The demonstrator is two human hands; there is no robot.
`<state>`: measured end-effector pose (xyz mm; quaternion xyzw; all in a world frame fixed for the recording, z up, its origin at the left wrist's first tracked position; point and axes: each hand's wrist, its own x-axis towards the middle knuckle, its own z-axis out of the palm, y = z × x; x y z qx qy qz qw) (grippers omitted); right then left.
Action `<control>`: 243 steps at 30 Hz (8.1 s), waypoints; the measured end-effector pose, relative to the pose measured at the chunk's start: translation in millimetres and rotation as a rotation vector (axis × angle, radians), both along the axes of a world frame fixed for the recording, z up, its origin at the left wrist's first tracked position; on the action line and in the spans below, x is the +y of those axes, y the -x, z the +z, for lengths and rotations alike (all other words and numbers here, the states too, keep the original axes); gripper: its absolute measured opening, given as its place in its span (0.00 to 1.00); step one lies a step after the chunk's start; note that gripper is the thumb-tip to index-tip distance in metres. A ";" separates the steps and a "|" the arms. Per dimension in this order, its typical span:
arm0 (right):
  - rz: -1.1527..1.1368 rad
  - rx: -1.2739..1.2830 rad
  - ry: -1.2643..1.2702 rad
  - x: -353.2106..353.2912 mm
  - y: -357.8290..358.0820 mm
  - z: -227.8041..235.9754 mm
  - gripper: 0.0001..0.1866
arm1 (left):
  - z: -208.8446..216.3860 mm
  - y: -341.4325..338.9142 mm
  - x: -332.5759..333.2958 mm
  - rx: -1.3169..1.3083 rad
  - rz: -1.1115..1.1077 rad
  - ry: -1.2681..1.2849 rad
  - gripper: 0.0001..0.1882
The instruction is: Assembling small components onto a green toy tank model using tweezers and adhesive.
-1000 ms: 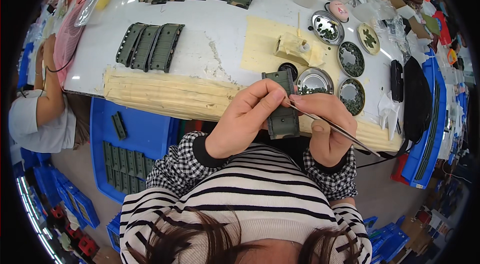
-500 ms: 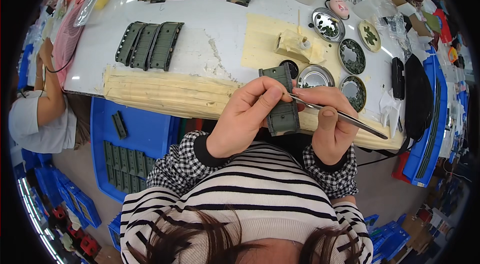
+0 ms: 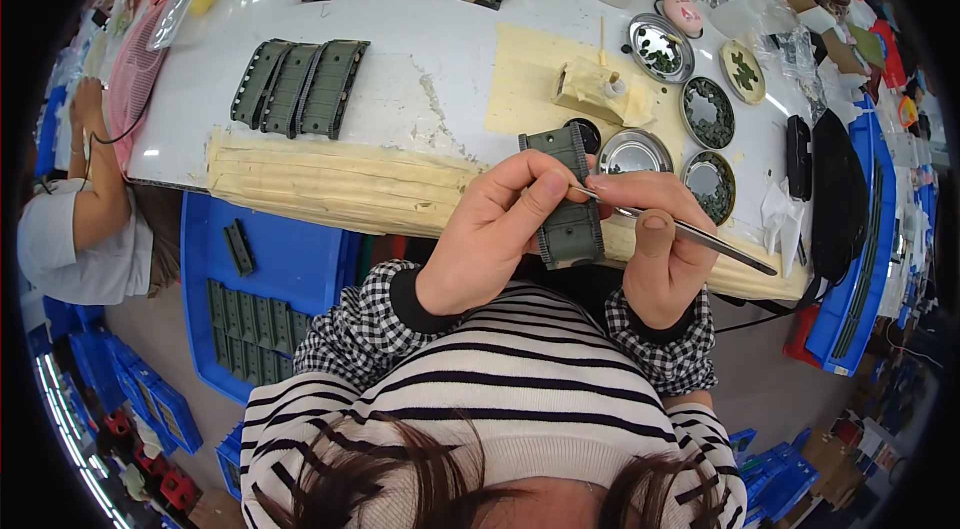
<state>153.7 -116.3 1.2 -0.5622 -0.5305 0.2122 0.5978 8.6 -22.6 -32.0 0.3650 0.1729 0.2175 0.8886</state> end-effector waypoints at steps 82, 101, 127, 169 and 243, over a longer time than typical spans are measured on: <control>0.006 -0.404 -0.091 2.7 19.7 -5.3 0.11 | 28.3 9.8 10.9 -0.090 0.270 0.089 0.28; 0.045 -0.357 -0.103 1.3 16.7 -3.1 0.11 | 31.4 10.2 14.3 -0.074 0.245 0.045 0.29; -0.162 -0.013 -0.233 -0.4 17.3 -7.2 0.26 | 28.9 5.8 57.7 -0.326 0.345 0.609 0.15; 0.102 -0.954 -0.242 15.2 7.4 46.4 0.16 | 53.0 10.0 7.7 0.005 0.420 0.126 0.26; -0.062 -0.118 -0.439 14.9 12.8 8.5 0.21 | 35.6 6.3 27.4 -0.327 0.313 0.642 0.21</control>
